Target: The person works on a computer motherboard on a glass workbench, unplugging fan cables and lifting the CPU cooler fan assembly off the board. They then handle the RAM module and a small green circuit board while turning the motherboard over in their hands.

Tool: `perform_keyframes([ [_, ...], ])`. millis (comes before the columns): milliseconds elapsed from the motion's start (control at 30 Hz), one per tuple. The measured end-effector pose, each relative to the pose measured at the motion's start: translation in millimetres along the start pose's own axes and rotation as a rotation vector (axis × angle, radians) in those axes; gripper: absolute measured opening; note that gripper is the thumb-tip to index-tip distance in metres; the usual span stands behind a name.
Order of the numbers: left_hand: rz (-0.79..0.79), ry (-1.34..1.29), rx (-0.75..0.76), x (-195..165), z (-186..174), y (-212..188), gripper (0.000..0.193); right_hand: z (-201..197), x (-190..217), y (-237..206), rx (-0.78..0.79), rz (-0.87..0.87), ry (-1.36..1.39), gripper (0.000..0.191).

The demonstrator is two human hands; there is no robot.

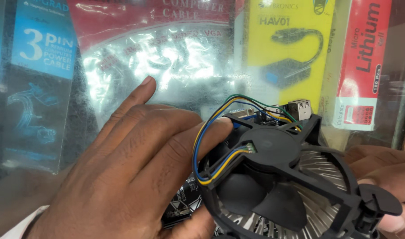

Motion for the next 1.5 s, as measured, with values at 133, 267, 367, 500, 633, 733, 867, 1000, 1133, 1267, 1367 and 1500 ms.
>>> perform_keyframes([
  [133, -0.026, 0.002, -0.013, -1, -2, -2, 0.060, 3, -4, 0, 0.011, 0.001, -0.002, 0.034],
  [267, -0.039, 0.057, 0.003, -2, -4, -3, 0.058, 7, -9, 0, 0.007, -0.001, 0.003, 0.033],
  [367, -0.046, 0.037, 0.003, 0, -5, -3, 0.061, 9, -14, -6, 0.006, 0.001, 0.006, 0.034],
  [500, -0.051, 0.039, 0.019, 0, -3, 1, 0.068, 11, -23, -19, -0.008, 0.006, 0.010, 0.034],
  [633, -0.039, 0.040, 0.008, -7, -6, 4, 0.078, 8, -20, -24, -0.028, 0.017, 0.007, 0.036],
  [733, -0.187, 0.038, 0.019, 0, -8, 4, 0.079, 11, -9, -18, -0.081, 0.057, 0.014, 0.038],
  [867, -0.106, 0.013, -0.059, -14, -19, 4, 0.081, 13, -16, -22, -0.403, 0.364, 0.232, 0.052],
  [1000, -0.205, -0.015, -0.058, -7, -20, -4, 0.075, 20, -4, -19, -0.447, 0.394, 0.213, 0.077],
  [1133, -0.151, -0.065, -0.119, -18, -28, -9, 0.062, 20, 22, -1, -0.391, 0.242, 0.206, 0.074],
  [1267, -0.139, -0.026, -0.111, -26, -36, -11, 0.044, 25, 72, 24, -0.250, -0.051, 0.155, 0.067],
  [1367, -0.222, -0.117, -0.131, -26, -46, -17, 0.037, 31, 102, 33, -0.126, -0.200, 0.024, 0.074],
  [1500, -0.495, -0.380, -0.095, -12, -42, -35, 0.032, 39, 118, 32, -0.026, -0.294, -0.112, 0.076],
])
Point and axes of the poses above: each hand's wrist, its own y-axis towards the middle knuckle, its own z-axis out of the palm, x = y × z, the point moved 10 cm from there along y, towards the middle knuckle, and after that the axes turned 3 degrees about -x, right-handed, at the moved point
